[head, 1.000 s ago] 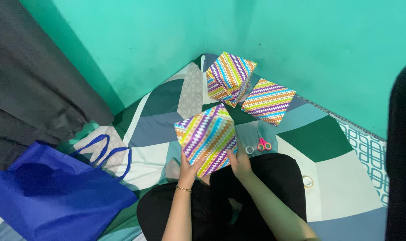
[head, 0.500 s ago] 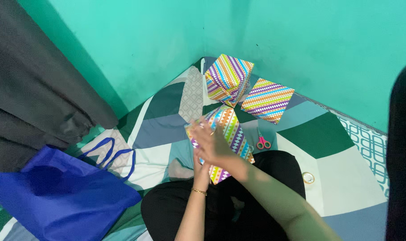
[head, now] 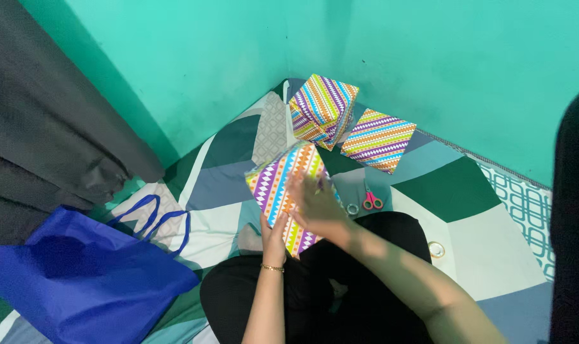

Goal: The person sits on a bed and wraps small boxes with colorful patterned paper. They fold the paper around each box, apply clear tape to secure the edges, and use pink scissors to cut tape. The wrapped boxes are placed together on the bed.

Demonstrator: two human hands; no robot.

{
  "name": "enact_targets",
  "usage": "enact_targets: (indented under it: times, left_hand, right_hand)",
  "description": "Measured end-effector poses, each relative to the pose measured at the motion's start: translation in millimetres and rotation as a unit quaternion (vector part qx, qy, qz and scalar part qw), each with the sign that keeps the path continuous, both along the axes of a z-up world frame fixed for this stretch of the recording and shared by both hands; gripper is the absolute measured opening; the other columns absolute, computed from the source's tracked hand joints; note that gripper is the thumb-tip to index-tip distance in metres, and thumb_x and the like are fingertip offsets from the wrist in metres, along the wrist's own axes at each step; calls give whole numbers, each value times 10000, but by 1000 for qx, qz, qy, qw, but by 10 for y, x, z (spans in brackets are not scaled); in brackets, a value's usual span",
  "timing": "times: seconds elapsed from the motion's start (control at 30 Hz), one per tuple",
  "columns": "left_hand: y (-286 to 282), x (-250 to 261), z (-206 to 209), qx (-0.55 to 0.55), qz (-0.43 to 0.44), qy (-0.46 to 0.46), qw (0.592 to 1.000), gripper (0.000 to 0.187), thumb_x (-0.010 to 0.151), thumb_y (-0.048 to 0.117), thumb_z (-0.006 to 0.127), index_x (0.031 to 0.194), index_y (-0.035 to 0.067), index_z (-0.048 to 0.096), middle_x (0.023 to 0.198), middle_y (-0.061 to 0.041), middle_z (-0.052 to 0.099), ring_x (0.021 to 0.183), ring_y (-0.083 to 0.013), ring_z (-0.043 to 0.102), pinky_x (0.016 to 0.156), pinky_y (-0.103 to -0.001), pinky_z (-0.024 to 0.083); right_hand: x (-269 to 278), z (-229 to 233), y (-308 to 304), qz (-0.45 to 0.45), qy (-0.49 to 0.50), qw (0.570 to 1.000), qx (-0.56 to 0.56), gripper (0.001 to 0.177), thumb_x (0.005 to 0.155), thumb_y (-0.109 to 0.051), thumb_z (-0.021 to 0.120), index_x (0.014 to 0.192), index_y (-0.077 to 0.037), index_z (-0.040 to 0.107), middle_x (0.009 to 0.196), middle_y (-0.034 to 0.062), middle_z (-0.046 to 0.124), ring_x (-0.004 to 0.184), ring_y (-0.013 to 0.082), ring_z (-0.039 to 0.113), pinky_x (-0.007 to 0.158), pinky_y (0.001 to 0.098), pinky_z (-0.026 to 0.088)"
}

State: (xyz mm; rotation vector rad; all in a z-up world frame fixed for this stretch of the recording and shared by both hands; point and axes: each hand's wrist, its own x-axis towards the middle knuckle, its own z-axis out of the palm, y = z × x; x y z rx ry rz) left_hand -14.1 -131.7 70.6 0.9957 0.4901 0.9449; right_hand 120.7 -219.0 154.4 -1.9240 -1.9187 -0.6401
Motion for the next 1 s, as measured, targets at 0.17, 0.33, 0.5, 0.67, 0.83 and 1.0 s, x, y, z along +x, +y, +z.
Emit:
enact_targets:
  times: [0.17,0.33,0.5,0.67,0.83,1.0]
  left_hand:
    - [135,-81,71,-6,2,-31,1000,660,918,186,664,1485,29,365,1287,-147,622,1128,-205,634,956,-347,525]
    - [67,-98,71,24,0,14,1000,671,939,203,675,1499,5,363,1304,-157,617,1140,-199,627,978,-341,519]
    - [4,-110,126,11,-22,27,999,701,920,241,666,1497,11,341,1293,-169,620,1119,-211,650,951,-353,545]
    - [-7,-127,175,15,-32,44,998,715,907,254,660,1493,15,327,1272,-183,634,1106,-218,675,930,-356,570]
    - [-32,-139,267,12,-14,31,999,702,912,241,672,1493,-9,367,1271,-185,637,1095,-212,663,931,-353,558]
    - [-13,-85,305,-6,8,42,999,700,894,216,679,1486,-3,376,1265,-184,643,1074,-215,668,917,-356,559]
  right_hand:
    - [-182,-169,-304,100,48,993,-34,740,876,-358,696,1513,-80,443,1601,114,391,1474,343,354,1145,627,271]
    - [65,-82,-194,38,29,999,-5,757,879,-383,687,1509,-60,420,1603,140,370,1486,366,331,1153,664,238]
    - [294,112,-162,3,51,994,101,747,939,-385,655,1547,-64,361,1631,152,325,1506,434,288,1173,680,216]
    - [258,130,-198,11,77,992,103,731,966,-390,641,1551,-55,357,1644,166,306,1522,446,262,1185,682,207]
    - [246,172,-175,13,93,991,93,737,961,-390,640,1554,-58,357,1648,165,304,1530,442,246,1194,681,199]
    - [203,173,-82,-46,39,991,120,732,954,-415,630,1533,-45,378,1630,188,323,1517,442,243,1171,693,179]
